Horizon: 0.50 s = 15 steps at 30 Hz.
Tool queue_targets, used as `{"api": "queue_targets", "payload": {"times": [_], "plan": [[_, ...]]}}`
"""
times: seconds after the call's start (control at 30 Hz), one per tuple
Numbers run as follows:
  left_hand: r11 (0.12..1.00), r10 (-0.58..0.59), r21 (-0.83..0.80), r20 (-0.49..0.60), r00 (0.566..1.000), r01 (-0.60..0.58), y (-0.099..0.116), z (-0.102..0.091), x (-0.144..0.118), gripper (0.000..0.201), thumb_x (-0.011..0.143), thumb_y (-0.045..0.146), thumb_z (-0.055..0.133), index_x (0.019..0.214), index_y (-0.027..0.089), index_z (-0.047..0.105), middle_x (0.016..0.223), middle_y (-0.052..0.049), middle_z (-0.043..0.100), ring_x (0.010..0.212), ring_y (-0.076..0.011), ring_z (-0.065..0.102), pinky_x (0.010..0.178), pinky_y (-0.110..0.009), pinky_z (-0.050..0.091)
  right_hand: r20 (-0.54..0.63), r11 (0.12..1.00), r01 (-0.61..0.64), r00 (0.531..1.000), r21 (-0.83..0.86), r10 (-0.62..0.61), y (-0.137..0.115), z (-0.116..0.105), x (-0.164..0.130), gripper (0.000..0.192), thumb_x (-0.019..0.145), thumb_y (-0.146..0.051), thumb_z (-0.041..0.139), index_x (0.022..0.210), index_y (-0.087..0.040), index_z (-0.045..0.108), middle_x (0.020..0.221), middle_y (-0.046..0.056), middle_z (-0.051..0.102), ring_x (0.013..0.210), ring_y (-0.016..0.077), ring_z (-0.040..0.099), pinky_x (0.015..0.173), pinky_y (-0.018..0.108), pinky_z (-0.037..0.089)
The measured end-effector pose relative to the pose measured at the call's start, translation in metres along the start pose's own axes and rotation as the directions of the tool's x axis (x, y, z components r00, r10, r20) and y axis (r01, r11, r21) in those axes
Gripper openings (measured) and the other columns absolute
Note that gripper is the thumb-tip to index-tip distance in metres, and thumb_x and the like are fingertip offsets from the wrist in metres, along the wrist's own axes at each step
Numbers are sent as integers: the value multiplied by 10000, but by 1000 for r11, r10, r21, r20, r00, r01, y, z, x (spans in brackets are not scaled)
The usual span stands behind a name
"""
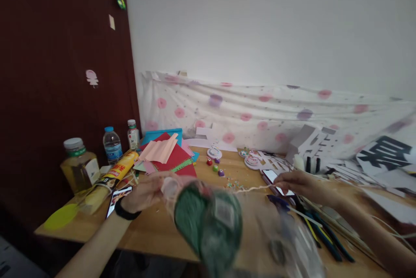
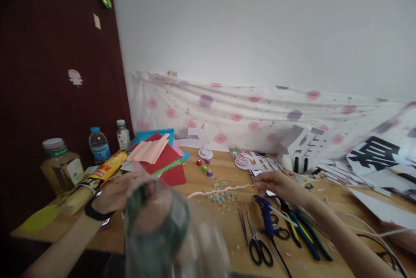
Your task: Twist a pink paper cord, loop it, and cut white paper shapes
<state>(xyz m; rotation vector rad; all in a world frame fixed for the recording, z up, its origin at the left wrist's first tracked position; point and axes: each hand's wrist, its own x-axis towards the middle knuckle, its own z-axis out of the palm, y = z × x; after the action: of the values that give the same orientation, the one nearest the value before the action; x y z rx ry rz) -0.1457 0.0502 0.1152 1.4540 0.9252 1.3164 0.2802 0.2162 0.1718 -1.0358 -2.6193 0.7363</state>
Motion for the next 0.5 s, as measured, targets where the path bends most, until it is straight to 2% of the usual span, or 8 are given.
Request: {"api": "queue_targets", "payload": {"times": [0.1,0.17,0.2,0.27,0.37,0.43,0.5], "plan": [[969,-92,247,255,963,27,21,12,-1,428,752,570,682,910,178,748,817,-56,728,740,-194,655,664,-267,502,13,995,-20,1000,-103,22,-2,-18,15,582,825,-702,515,759,-160,718,626,47,653,622,203,588,627,307,446],[900,-162,437,332,929,1,29,19,2,302,815,452,643,924,189,744,842,-47,732,772,-195,657,706,-262,493,-39,985,-38,999,-167,32,-11,-32,19,599,808,-730,498,758,-171,708,636,52,661,605,203,582,613,314,437],[857,-180,515,328,927,-15,29,21,5,249,839,401,611,908,198,736,838,-39,729,777,-194,652,724,-266,486,-63,982,-39,998,-186,28,-18,-39,20,591,807,-729,495,756,-178,702,644,54,665,609,206,581,615,318,434],[778,-164,628,241,957,-25,21,23,13,191,847,327,571,846,198,711,844,-47,724,811,-216,638,787,-311,473,-108,969,-21,994,-247,-6,-38,-49,17,544,833,-688,491,771,-191,703,675,56,682,634,213,589,631,323,431],[692,-23,722,5,1000,12,-2,20,30,137,814,265,552,811,181,661,921,-118,716,944,-295,613,931,-447,421,-148,962,2,988,-273,-44,-76,-44,4,455,877,-594,494,753,-203,692,659,41,683,618,196,595,623,306,429],[677,110,734,-169,979,51,-17,16,41,134,807,256,529,846,175,629,984,-161,700,1043,-331,581,1002,-512,366,-191,964,4,980,-264,-57,-99,-27,-8,420,898,-539,484,739,-204,681,640,33,679,581,178,585,583,290,410],[705,232,705,-332,914,77,-27,12,51,177,819,291,506,909,175,606,1053,-175,680,1109,-339,552,1029,-525,346,-230,976,-3,972,-216,-48,-115,-1,-18,390,919,-486,466,748,-207,678,644,28,680,599,180,599,586,286,411]]}}
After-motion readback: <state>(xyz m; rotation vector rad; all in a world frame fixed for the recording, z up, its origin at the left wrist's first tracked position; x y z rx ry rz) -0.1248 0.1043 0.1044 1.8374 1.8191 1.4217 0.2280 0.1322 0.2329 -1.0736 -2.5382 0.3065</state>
